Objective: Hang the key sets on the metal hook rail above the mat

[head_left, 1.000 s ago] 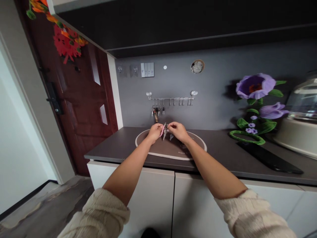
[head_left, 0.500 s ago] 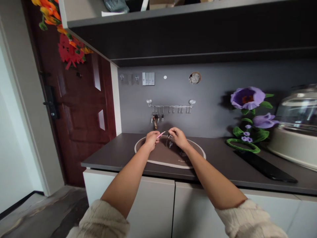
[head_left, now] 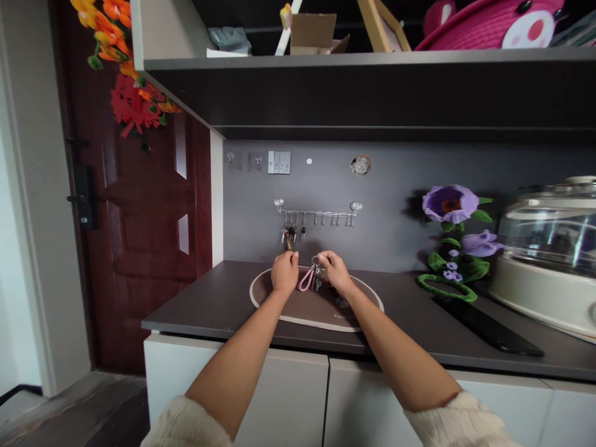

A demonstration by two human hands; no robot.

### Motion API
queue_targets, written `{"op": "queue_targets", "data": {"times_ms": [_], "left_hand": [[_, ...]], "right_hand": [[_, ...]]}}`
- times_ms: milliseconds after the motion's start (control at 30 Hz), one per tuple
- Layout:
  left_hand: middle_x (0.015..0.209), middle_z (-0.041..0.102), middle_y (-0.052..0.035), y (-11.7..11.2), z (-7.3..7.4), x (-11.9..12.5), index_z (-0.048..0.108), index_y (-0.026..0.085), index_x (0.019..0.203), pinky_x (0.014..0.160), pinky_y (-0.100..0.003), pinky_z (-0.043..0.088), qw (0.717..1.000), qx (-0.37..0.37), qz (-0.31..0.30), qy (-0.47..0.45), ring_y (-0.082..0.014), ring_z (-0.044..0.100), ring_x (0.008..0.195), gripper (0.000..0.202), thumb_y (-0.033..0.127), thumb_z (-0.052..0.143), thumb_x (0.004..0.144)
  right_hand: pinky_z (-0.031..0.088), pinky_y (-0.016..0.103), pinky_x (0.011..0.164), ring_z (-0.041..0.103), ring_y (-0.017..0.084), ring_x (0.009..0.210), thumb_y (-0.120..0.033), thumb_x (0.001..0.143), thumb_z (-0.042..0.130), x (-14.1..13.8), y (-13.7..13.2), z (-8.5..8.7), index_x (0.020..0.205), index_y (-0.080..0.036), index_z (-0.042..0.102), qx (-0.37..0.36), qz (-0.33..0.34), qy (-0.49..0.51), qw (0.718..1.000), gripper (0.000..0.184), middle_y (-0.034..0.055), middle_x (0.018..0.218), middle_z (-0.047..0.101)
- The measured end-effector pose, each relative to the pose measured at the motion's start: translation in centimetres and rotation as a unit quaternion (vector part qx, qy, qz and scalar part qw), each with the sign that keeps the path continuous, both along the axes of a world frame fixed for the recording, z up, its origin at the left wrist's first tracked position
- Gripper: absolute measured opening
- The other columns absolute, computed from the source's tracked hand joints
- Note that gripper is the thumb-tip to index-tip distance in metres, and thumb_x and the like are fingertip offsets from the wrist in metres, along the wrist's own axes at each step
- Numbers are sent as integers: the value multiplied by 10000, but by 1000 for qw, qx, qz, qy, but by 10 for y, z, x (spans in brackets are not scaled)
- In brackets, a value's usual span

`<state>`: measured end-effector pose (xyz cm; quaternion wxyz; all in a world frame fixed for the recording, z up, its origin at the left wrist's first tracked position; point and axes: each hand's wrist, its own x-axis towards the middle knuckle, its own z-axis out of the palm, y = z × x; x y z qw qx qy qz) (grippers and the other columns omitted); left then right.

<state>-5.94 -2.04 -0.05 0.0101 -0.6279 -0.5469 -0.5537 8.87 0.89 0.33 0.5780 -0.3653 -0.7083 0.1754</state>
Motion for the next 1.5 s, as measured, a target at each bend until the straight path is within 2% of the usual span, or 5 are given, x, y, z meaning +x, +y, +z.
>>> {"op": "queue_targets", "data": {"times_ms": [233, 600, 767, 1100, 1500], "left_hand": [[879, 597, -96, -5, 0, 6, 582, 158, 867, 763, -278, 334, 992, 10, -3, 128, -176, 500, 848, 325, 269, 277, 857], [869, 604, -81, 9, -10, 2, 577, 165, 832, 743, -264, 341, 994, -22, 2, 106, -167, 524, 839, 295, 250, 296, 852], [842, 613, -83, 16, -13, -2, 574, 166, 826, 720, -259, 342, 998, -33, 1, 54, -169, 536, 825, 288, 268, 306, 846], [826, 615, -87, 21, -17, -2, 569, 171, 791, 681, -256, 332, 997, -53, 10, 48, -166, 542, 782, 282, 283, 315, 841], [828, 620, -74, 20, -16, -1, 576, 167, 786, 698, -247, 345, 995, -74, 9, 65, -158, 545, 798, 273, 268, 327, 837]], "right_hand": [[391, 233, 563, 447, 101, 553, -467, 703, 478, -4, -3, 0, 735, -160, 507, -46, 37, 51, 997, 310, -10, 599, 498], [432, 257, 618, 506, 93, 561, -465, 601, 600, -8, 0, 17, 726, -152, 526, -74, 103, 111, 986, 345, -2, 623, 554], [435, 253, 603, 501, 92, 564, -433, 611, 596, -6, 19, 30, 729, -152, 544, -50, 70, 105, 991, 309, 8, 637, 565], [425, 228, 562, 483, 68, 511, -232, 627, 549, -12, 65, 62, 700, -145, 533, -48, 15, 235, 971, 114, -3, 636, 553], [404, 172, 475, 465, 42, 438, -103, 643, 470, -21, 94, 87, 674, -126, 528, -55, -64, 226, 970, 69, -19, 580, 530]]}}
